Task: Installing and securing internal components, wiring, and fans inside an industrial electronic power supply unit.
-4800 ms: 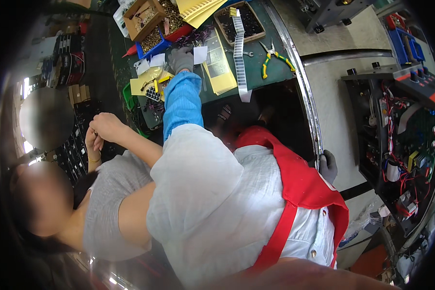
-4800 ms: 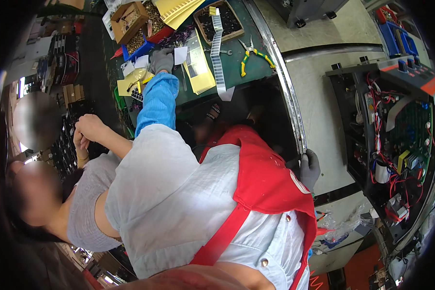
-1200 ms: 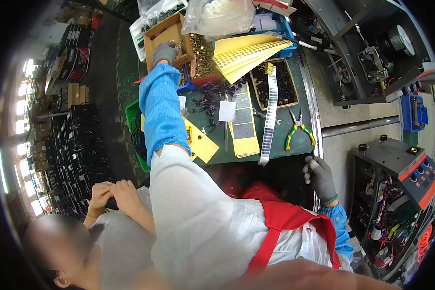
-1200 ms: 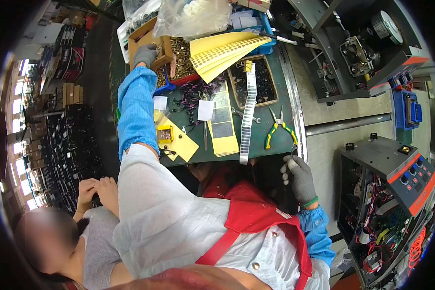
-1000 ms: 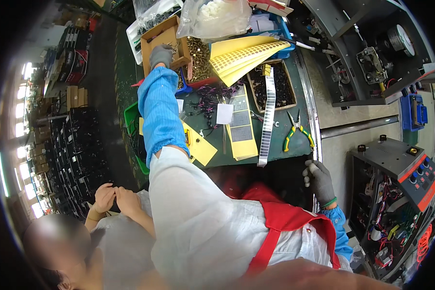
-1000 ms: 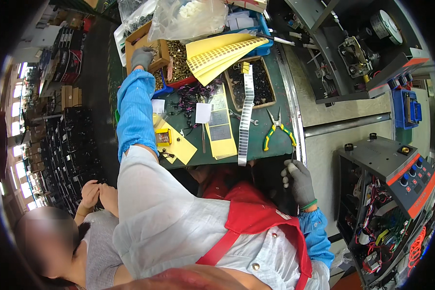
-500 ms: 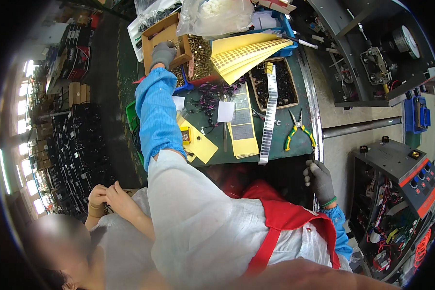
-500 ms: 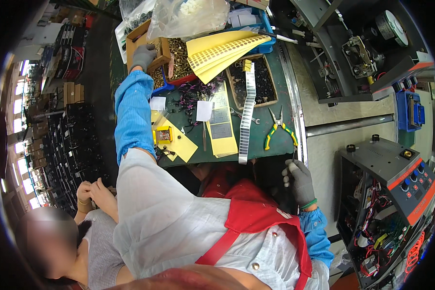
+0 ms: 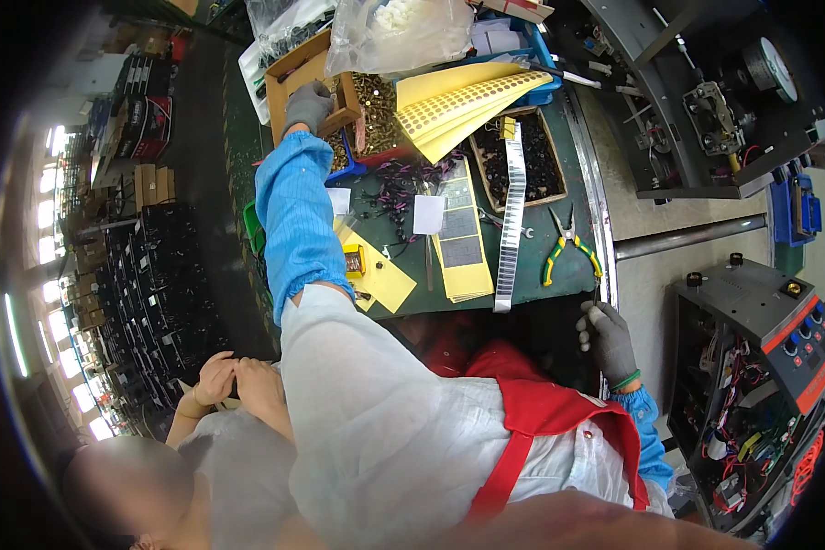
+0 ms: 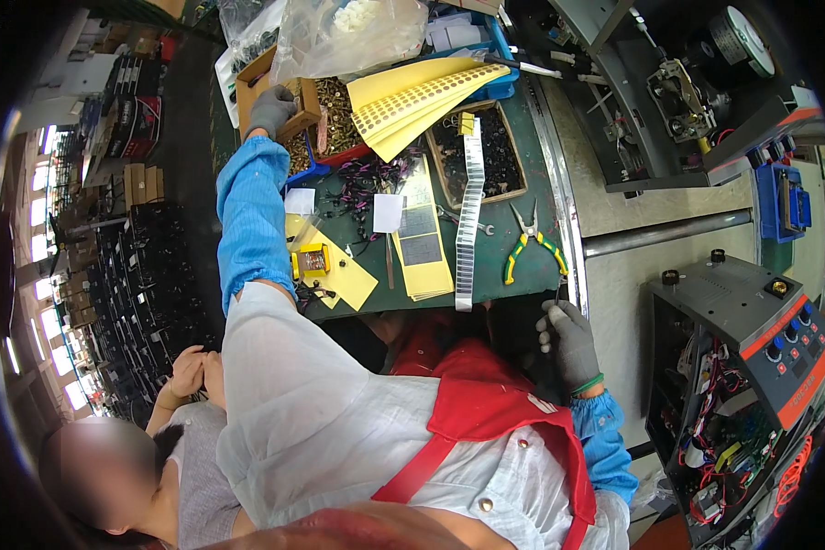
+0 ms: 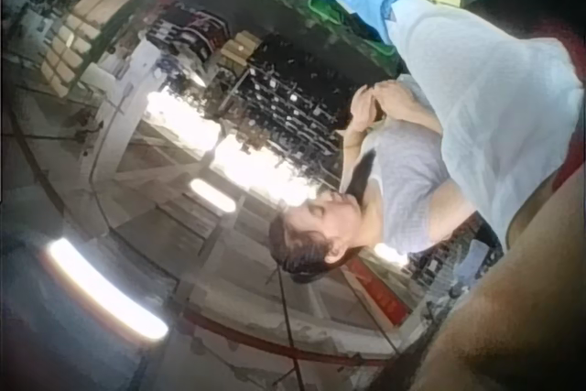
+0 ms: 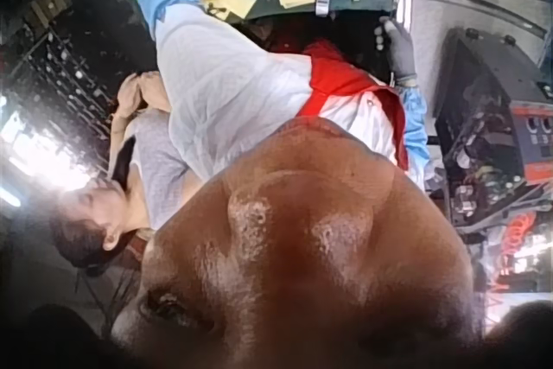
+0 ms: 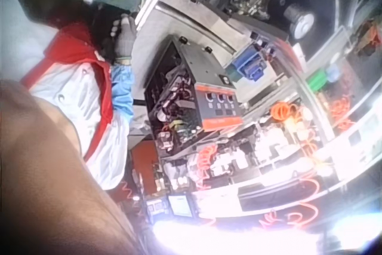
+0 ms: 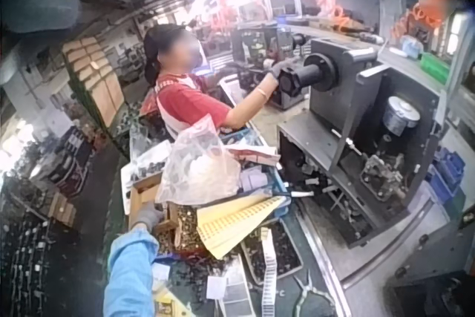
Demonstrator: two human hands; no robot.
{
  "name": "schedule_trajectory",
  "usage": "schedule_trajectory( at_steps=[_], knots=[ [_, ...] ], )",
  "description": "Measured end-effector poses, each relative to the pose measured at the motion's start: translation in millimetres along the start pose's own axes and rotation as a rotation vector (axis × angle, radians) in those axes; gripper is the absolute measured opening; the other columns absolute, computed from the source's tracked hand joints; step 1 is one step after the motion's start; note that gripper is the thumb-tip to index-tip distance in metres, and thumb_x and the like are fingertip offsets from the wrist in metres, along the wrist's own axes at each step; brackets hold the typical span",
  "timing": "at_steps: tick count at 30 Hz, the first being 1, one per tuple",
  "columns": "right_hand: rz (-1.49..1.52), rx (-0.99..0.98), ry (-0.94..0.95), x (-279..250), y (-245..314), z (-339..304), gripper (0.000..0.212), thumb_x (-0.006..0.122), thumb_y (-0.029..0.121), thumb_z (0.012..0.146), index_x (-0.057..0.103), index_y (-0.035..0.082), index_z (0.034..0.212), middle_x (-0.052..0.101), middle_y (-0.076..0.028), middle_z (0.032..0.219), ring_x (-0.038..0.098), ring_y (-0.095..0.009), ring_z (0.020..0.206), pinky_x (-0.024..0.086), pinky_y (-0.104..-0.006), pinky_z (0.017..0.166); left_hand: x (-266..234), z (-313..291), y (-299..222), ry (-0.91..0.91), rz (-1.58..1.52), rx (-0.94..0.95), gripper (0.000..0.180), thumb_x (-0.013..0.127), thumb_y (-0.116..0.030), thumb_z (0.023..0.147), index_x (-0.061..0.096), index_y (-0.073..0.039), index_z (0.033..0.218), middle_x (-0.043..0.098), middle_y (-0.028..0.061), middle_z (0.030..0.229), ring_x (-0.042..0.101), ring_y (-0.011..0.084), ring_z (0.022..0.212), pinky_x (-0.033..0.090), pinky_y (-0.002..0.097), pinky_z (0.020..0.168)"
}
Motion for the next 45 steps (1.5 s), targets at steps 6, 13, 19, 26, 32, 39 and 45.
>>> schedule_trajectory(
  at_steps=[6, 13, 19, 26, 32, 39, 45],
  knots=[
    [-0.062, -0.031, -0.014, -8, 4, -10, 0.031, 0.052, 0.024, 0.098, 0.057, 0.000, 0.116, 0.058, -0.003, 0.082, 0.052, -0.009, 0.065, 0.043, -0.0226, 0.055, 0, -3, 17, 0.125, -0.228, -0.068, 0.029, 0.074, -0.022, 0.078, 0.072, -0.014, 0.106, 0.072, 0.0100, 0.103, 0.067, 0.0227, 0.097, 0.052, 0.0348, 0.085],
    [-0.005, -0.091, -0.004, -20, -4, -26, 0.032, 0.055, 0.024, 0.098, 0.061, -0.002, 0.116, 0.059, -0.003, 0.082, 0.052, -0.009, 0.064, 0.043, -0.0226, 0.056, -41, -67, 13, 0.183, -1.160, -0.109, 0.020, 0.066, -0.013, 0.092, 0.069, -0.004, 0.110, 0.070, 0.0054, 0.099, 0.065, 0.0125, 0.080, 0.052, 0.0250, 0.067],
    [-0.019, -0.380, 0.000, -22, 32, -68, 0.035, 0.057, 0.028, 0.097, 0.066, -0.002, 0.113, 0.055, 0.002, 0.075, 0.046, -0.005, 0.062, 0.036, -0.0221, 0.054, -109, -157, -102, 0.171, -1.305, 0.584, 0.022, 0.060, -0.020, 0.097, 0.063, 0.002, 0.099, 0.062, 0.0063, 0.094, 0.056, 0.0100, 0.077, 0.044, 0.0208, 0.062],
    [0.100, -0.568, -0.099, -45, 47, -149, 0.031, 0.054, 0.027, 0.097, 0.065, 0.002, 0.110, 0.050, 0.004, 0.071, 0.041, -0.004, 0.059, 0.032, -0.0209, 0.053, -68, -384, -349, 1.079, -1.131, 0.879, 0.025, 0.065, -0.021, 0.082, 0.065, 0.002, 0.094, 0.068, 0.0165, 0.105, 0.061, 0.0057, 0.070, 0.046, 0.0188, 0.064],
    [0.117, -0.756, -0.343, -100, 3, -219, 0.031, 0.055, 0.027, 0.095, 0.065, 0.001, 0.107, 0.051, 0.002, 0.070, 0.043, -0.004, 0.061, 0.034, -0.0222, 0.053, -18, -526, -456, 1.748, -1.308, 0.945, 0.021, 0.068, -0.017, 0.086, 0.062, -0.001, 0.098, 0.062, 0.0209, 0.117, 0.064, 0.0137, 0.075, 0.051, 0.0249, 0.073],
    [0.112, -0.928, -0.680, -179, -78, -296, 0.031, 0.061, 0.020, 0.091, 0.063, 0.000, 0.116, 0.064, -0.005, 0.085, 0.059, -0.013, 0.071, 0.049, -0.0288, 0.066, -10, -659, -521, 1.846, -1.117, 1.099, 0.025, 0.066, -0.011, 0.085, 0.062, 0.007, 0.103, 0.065, 0.0199, 0.108, 0.067, 0.0206, 0.082, 0.054, 0.0307, 0.075],
    [-0.096, -1.177, -0.946, -229, -127, -352, 0.028, 0.058, 0.014, 0.092, 0.059, 0.002, 0.118, 0.064, -0.019, 0.100, 0.064, -0.037, 0.090, 0.051, -0.0402, 0.078, -19, -764, -549, 1.743, -0.941, 1.272, 0.025, 0.067, -0.015, 0.087, 0.060, 0.005, 0.099, 0.063, 0.0190, 0.111, 0.065, 0.0191, 0.086, 0.055, 0.0301, 0.075]
  ],
)
Point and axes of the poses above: each hand's wrist, its own z-axis towards the middle knuckle, its own x-axis out of the palm, y = z × x, the point moved 2 cm from there along z, towards the middle knuckle
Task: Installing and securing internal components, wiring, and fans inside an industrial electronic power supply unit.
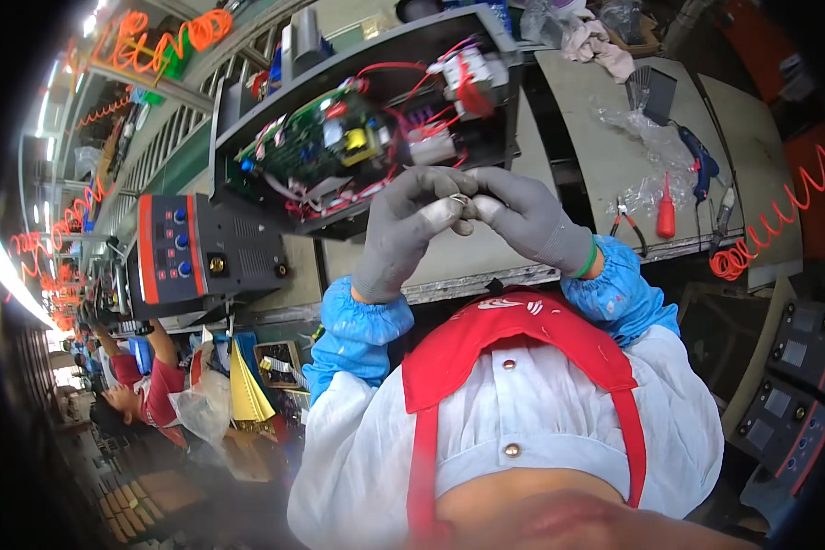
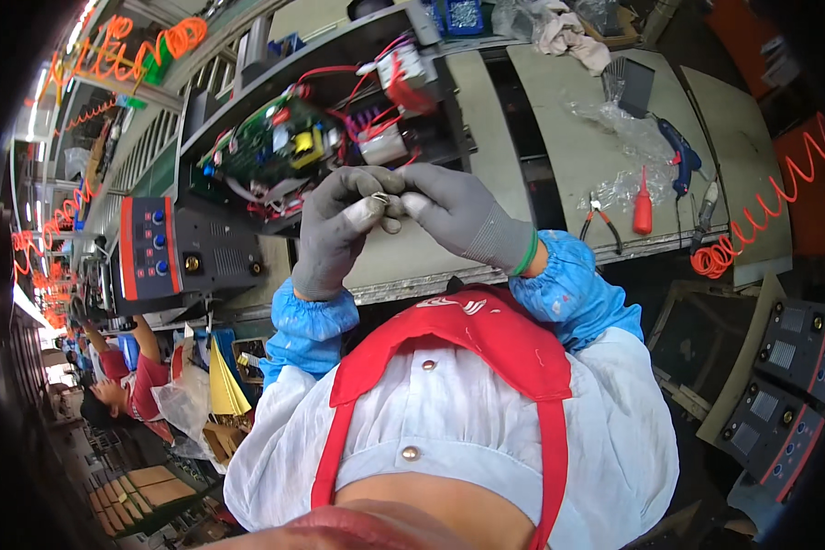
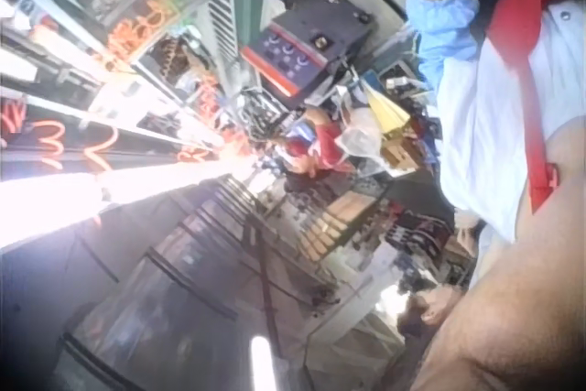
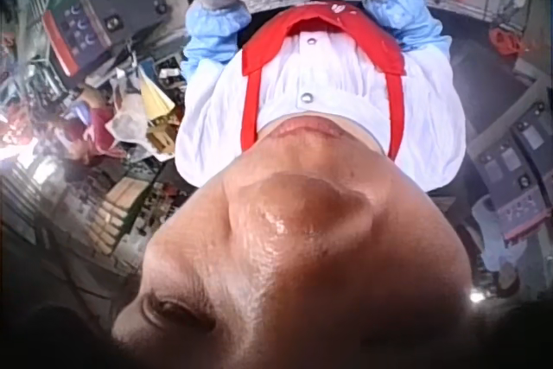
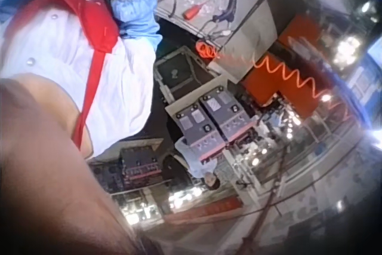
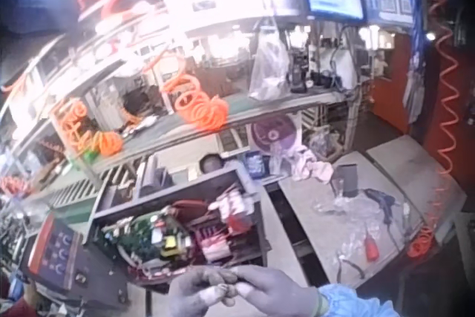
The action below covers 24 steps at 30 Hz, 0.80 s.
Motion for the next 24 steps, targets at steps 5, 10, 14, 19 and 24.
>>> schedule_trajectory(
  at_steps=[5, 10, 14, 19, 24],
  knots=[
    [-0.146, -0.115, -0.198, -72, 2, 0, 0.023, 0.060, 0.014, 0.091, 0.063, 0.001, 0.110, 0.065, -0.018, 0.096, 0.065, -0.031, 0.085, 0.051, -0.0366, 0.075, 41, 40, -7, -0.003, 0.043, 0.066, 0.020, 0.066, -0.012, 0.086, 0.063, 0.005, 0.097, 0.059, 0.0211, 0.120, 0.065, 0.0196, 0.092, 0.056, 0.0299, 0.076],
    [-0.020, 0.025, -0.308, -136, -2, 39, 0.019, 0.064, 0.015, 0.088, 0.066, 0.002, 0.101, 0.066, -0.016, 0.088, 0.066, -0.032, 0.080, 0.051, -0.0368, 0.072, 44, 65, -15, -0.302, 0.064, 0.189, 0.015, 0.060, -0.010, 0.094, 0.055, 0.002, 0.102, 0.066, 0.0150, 0.096, 0.067, 0.0163, 0.080, 0.057, 0.0265, 0.062],
    [-0.462, -0.430, -0.261, -141, -10, 67, 0.016, 0.065, 0.017, 0.082, 0.067, 0.007, 0.095, 0.065, -0.011, 0.083, 0.064, -0.030, 0.077, 0.050, -0.0411, 0.069, 53, 75, -15, -0.403, 0.147, 0.176, 0.016, 0.062, -0.010, 0.093, 0.055, 0.001, 0.102, 0.065, 0.0135, 0.093, 0.066, 0.0158, 0.076, 0.057, 0.0264, 0.061],
    [-0.701, -0.532, -0.197, -148, -6, 82, 0.019, 0.067, 0.017, 0.082, 0.067, 0.008, 0.098, 0.063, -0.009, 0.085, 0.061, -0.029, 0.081, 0.043, -0.0399, 0.073, 54, 80, -13, -0.483, 0.162, 0.174, 0.024, 0.063, -0.008, 0.092, 0.055, 0.004, 0.111, 0.066, 0.0147, 0.094, 0.067, 0.0179, 0.077, 0.058, 0.0284, 0.063],
    [-0.757, -0.548, -0.089, -159, 0, 90, 0.018, 0.066, 0.016, 0.082, 0.068, 0.010, 0.098, 0.061, -0.008, 0.083, 0.060, -0.028, 0.081, 0.043, -0.0408, 0.074, 54, 82, -13, -0.512, 0.198, 0.156, 0.027, 0.062, -0.007, 0.091, 0.057, 0.004, 0.115, 0.067, 0.0149, 0.096, 0.068, 0.0190, 0.079, 0.057, 0.0286, 0.065]
  ],
)
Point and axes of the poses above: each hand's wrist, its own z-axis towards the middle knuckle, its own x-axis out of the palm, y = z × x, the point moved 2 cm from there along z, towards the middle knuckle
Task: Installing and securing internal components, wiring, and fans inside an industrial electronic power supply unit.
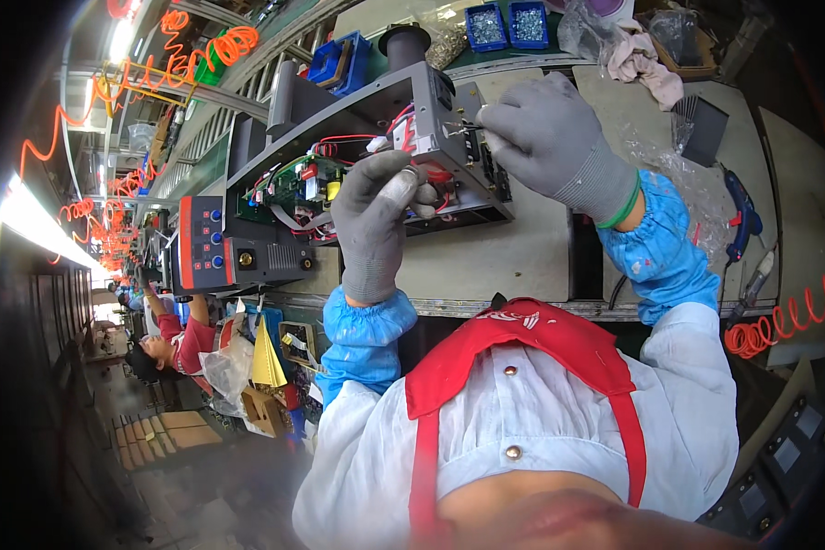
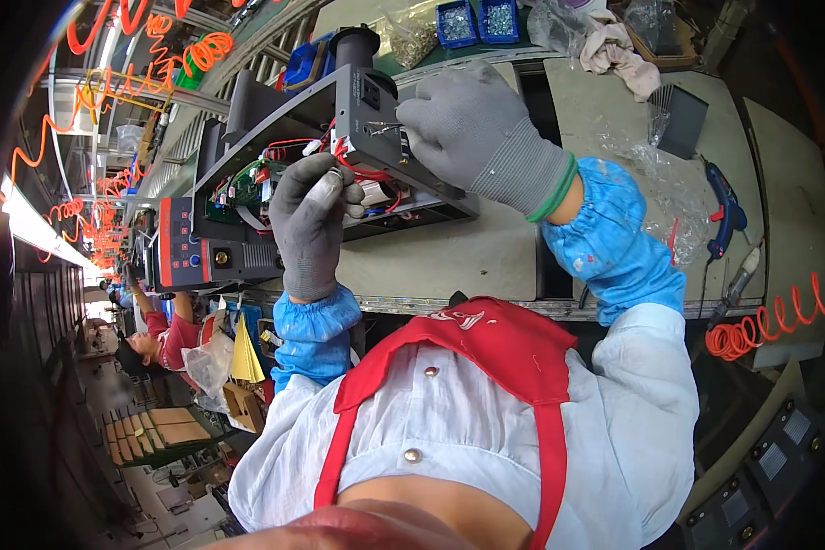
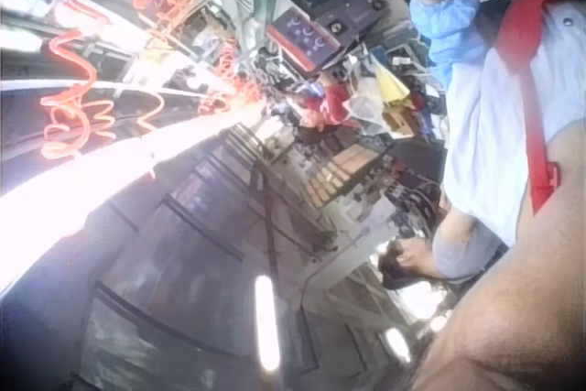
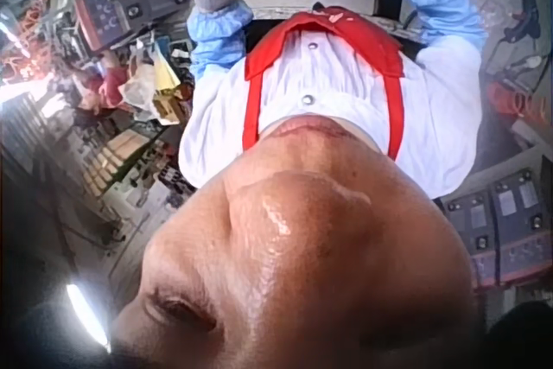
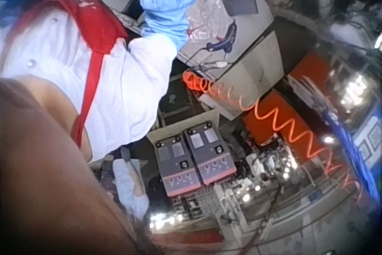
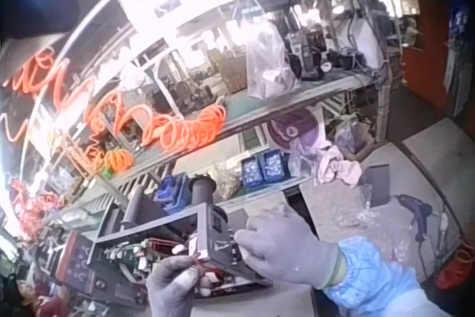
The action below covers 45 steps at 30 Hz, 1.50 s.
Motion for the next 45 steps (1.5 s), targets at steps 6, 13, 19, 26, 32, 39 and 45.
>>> schedule_trajectory(
  at_steps=[6, 13, 19, 26, 32, 39, 45],
  knots=[
    [0.023, -0.106, 0.036, -7, -11, 14, 0.009, 0.063, 0.021, 0.082, 0.065, 0.013, 0.081, 0.058, -0.005, 0.079, 0.062, -0.025, 0.080, 0.045, -0.0428, 0.078, 3, 2, 1, -0.010, 0.039, -0.002, 0.023, 0.061, -0.007, 0.091, 0.060, 0.002, 0.113, 0.066, 0.0129, 0.094, 0.067, 0.0189, 0.079, 0.057, 0.0278, 0.064],
    [0.007, -0.121, 0.109, -5, -11, 27, 0.015, 0.065, 0.015, 0.081, 0.067, 0.009, 0.094, 0.059, -0.009, 0.084, 0.059, -0.029, 0.082, 0.042, -0.0425, 0.076, 0, 2, -1, -0.040, 0.030, 0.012, 0.024, 0.062, -0.006, 0.091, 0.060, 0.003, 0.114, 0.068, 0.0145, 0.098, 0.069, 0.0186, 0.081, 0.058, 0.0266, 0.065],
    [0.125, -0.065, 0.033, 0, -2, 16, 0.011, 0.062, 0.019, 0.083, 0.066, 0.011, 0.088, 0.061, -0.008, 0.080, 0.062, -0.027, 0.076, 0.046, -0.0427, 0.077, 6, 5, -9, -0.086, 0.136, 0.046, 0.027, 0.064, -0.007, 0.091, 0.061, 0.004, 0.115, 0.069, 0.0136, 0.096, 0.069, 0.0164, 0.079, 0.057, 0.0237, 0.062],
    [0.245, -0.072, -0.007, 14, 1, 16, 0.018, 0.067, 0.015, 0.083, 0.066, 0.006, 0.099, 0.062, -0.011, 0.083, 0.059, -0.031, 0.078, 0.044, -0.0422, 0.072, 18, 12, -15, -0.198, 0.252, 0.098, 0.030, 0.066, -0.003, 0.090, 0.058, 0.007, 0.118, 0.069, 0.0131, 0.093, 0.069, 0.0145, 0.076, 0.055, 0.0230, 0.058],
    [0.283, -0.118, 0.011, 14, -6, 20, 0.020, 0.066, 0.016, 0.085, 0.067, 0.005, 0.101, 0.063, -0.012, 0.085, 0.060, -0.030, 0.080, 0.045, -0.0409, 0.073, 20, 18, -17, -0.154, 0.389, 0.155, 0.031, 0.067, -0.004, 0.090, 0.061, 0.004, 0.119, 0.071, 0.0104, 0.094, 0.067, 0.0100, 0.075, 0.053, 0.0215, 0.057],
    [0.483, -0.027, 0.137, 17, -15, 28, 0.020, 0.060, 0.021, 0.087, 0.067, 0.003, 0.095, 0.065, -0.013, 0.083, 0.064, -0.030, 0.077, 0.051, -0.0400, 0.071, 19, 24, -13, -0.135, 0.438, 0.262, 0.030, 0.067, -0.005, 0.090, 0.063, 0.001, 0.120, 0.071, 0.0089, 0.096, 0.064, 0.0060, 0.073, 0.053, 0.0206, 0.056],
    [0.637, 0.115, 0.257, 18, -20, 30, 0.024, 0.060, 0.021, 0.088, 0.067, 0.001, 0.097, 0.064, -0.012, 0.081, 0.063, -0.022, 0.073, 0.051, -0.0354, 0.067, 15, 28, -10, -0.077, 0.555, 0.368, 0.034, 0.065, 0.000, 0.091, 0.059, 0.006, 0.124, 0.070, 0.0172, 0.103, 0.068, 0.0137, 0.082, 0.059, 0.0238, 0.064]
  ],
)
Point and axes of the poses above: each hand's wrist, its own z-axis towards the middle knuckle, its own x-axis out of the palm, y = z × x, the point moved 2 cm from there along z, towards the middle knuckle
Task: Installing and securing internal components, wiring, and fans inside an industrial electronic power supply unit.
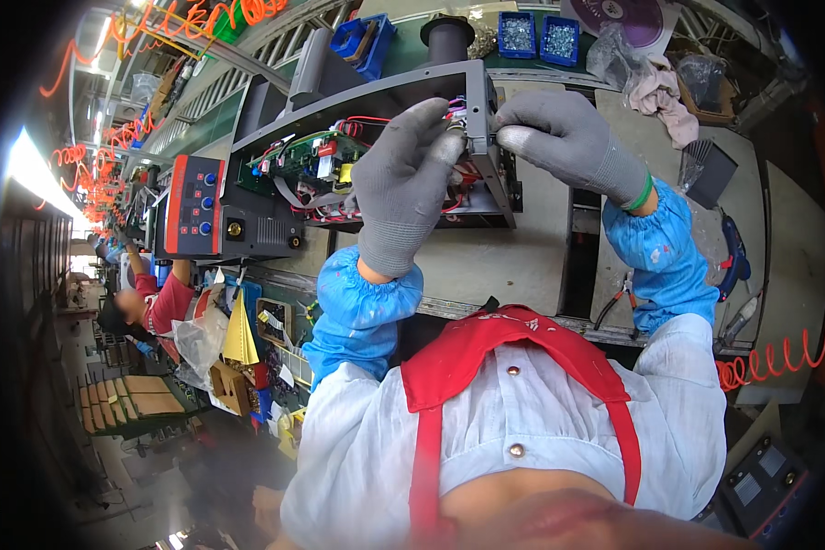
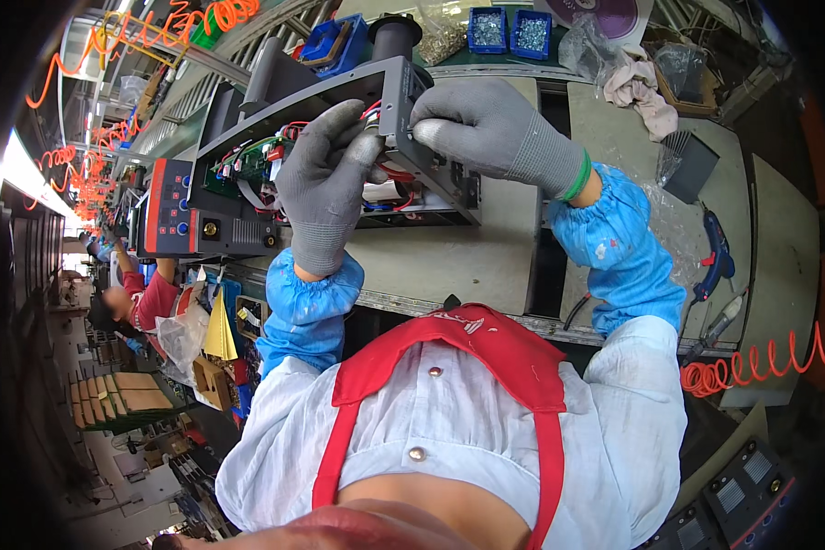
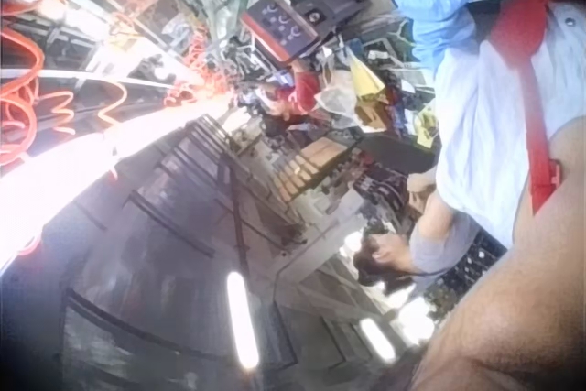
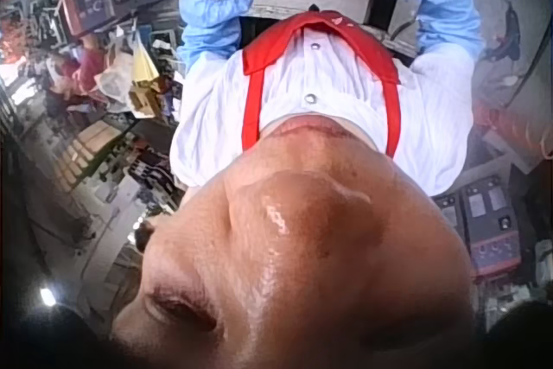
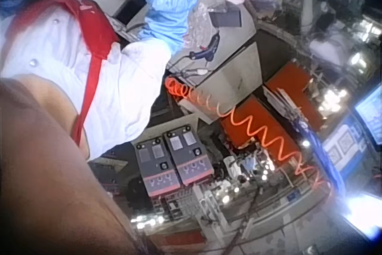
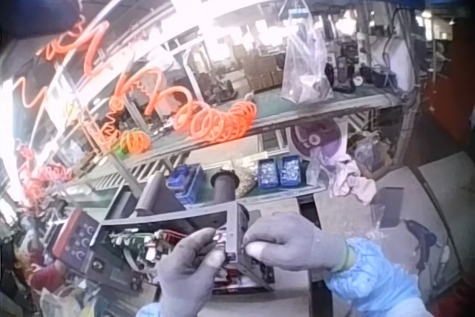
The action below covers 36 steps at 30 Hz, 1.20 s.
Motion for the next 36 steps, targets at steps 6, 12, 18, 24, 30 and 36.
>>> schedule_trajectory(
  at_steps=[6, 12, 18, 24, 30, 36],
  knots=[
    [0.000, 0.061, 0.033, -1, 3, 2, 0.025, 0.059, 0.021, 0.088, 0.067, 0.000, 0.098, 0.065, -0.011, 0.082, 0.063, -0.020, 0.073, 0.052, -0.0339, 0.069, -2, 0, 1, -0.006, -0.015, -0.005, 0.034, 0.064, 0.000, 0.091, 0.059, 0.005, 0.124, 0.070, 0.0161, 0.103, 0.068, 0.0138, 0.083, 0.059, 0.0240, 0.066],
    [0.026, 0.072, 0.025, 0, 1, 3, 0.026, 0.059, 0.023, 0.087, 0.067, 0.001, 0.098, 0.064, -0.011, 0.081, 0.062, -0.019, 0.072, 0.051, -0.0339, 0.069, -1, 2, 7, 0.004, -0.017, 0.015, 0.034, 0.066, -0.001, 0.091, 0.060, 0.004, 0.123, 0.070, 0.0143, 0.104, 0.068, 0.0133, 0.083, 0.060, 0.0248, 0.067],
    [-0.082, 0.120, -0.006, 1, 15, 3, 0.024, 0.060, 0.023, 0.087, 0.068, 0.001, 0.094, 0.063, -0.013, 0.078, 0.062, -0.023, 0.070, 0.050, -0.0357, 0.066, 1, -1, 9, -0.049, -0.007, 0.056, 0.029, 0.072, -0.006, 0.085, 0.066, 0.001, 0.113, 0.073, 0.0138, 0.099, 0.071, 0.0168, 0.090, 0.057, 0.0293, 0.077],
    [-0.149, 0.134, -0.089, 8, 23, -1, 0.023, 0.059, 0.024, 0.087, 0.068, 0.003, 0.092, 0.063, -0.014, 0.077, 0.063, -0.028, 0.069, 0.050, -0.0385, 0.066, -1, -3, 7, -0.034, -0.027, 0.055, 0.025, 0.072, -0.006, 0.085, 0.069, -0.001, 0.109, 0.072, 0.0132, 0.096, 0.072, 0.0180, 0.086, 0.057, 0.0294, 0.076],
    [-0.215, 0.110, -0.176, 14, 30, -4, 0.022, 0.059, 0.023, 0.086, 0.067, 0.003, 0.090, 0.063, -0.016, 0.077, 0.063, -0.033, 0.070, 0.050, -0.0413, 0.065, -2, -3, 6, -0.054, 0.047, 0.184, 0.020, 0.071, -0.006, 0.085, 0.071, -0.002, 0.105, 0.072, 0.0126, 0.094, 0.071, 0.0184, 0.082, 0.056, 0.0291, 0.074],
    [-0.274, 0.090, -0.205, 16, 32, -5, 0.019, 0.059, 0.022, 0.086, 0.067, 0.005, 0.087, 0.063, -0.015, 0.076, 0.062, -0.034, 0.070, 0.048, -0.0433, 0.063, -1, -8, 5, -0.045, -0.130, 0.015, 0.018, 0.070, -0.004, 0.086, 0.070, -0.002, 0.104, 0.070, 0.0094, 0.094, 0.068, 0.0120, 0.076, 0.056, 0.0257, 0.067]
  ],
)
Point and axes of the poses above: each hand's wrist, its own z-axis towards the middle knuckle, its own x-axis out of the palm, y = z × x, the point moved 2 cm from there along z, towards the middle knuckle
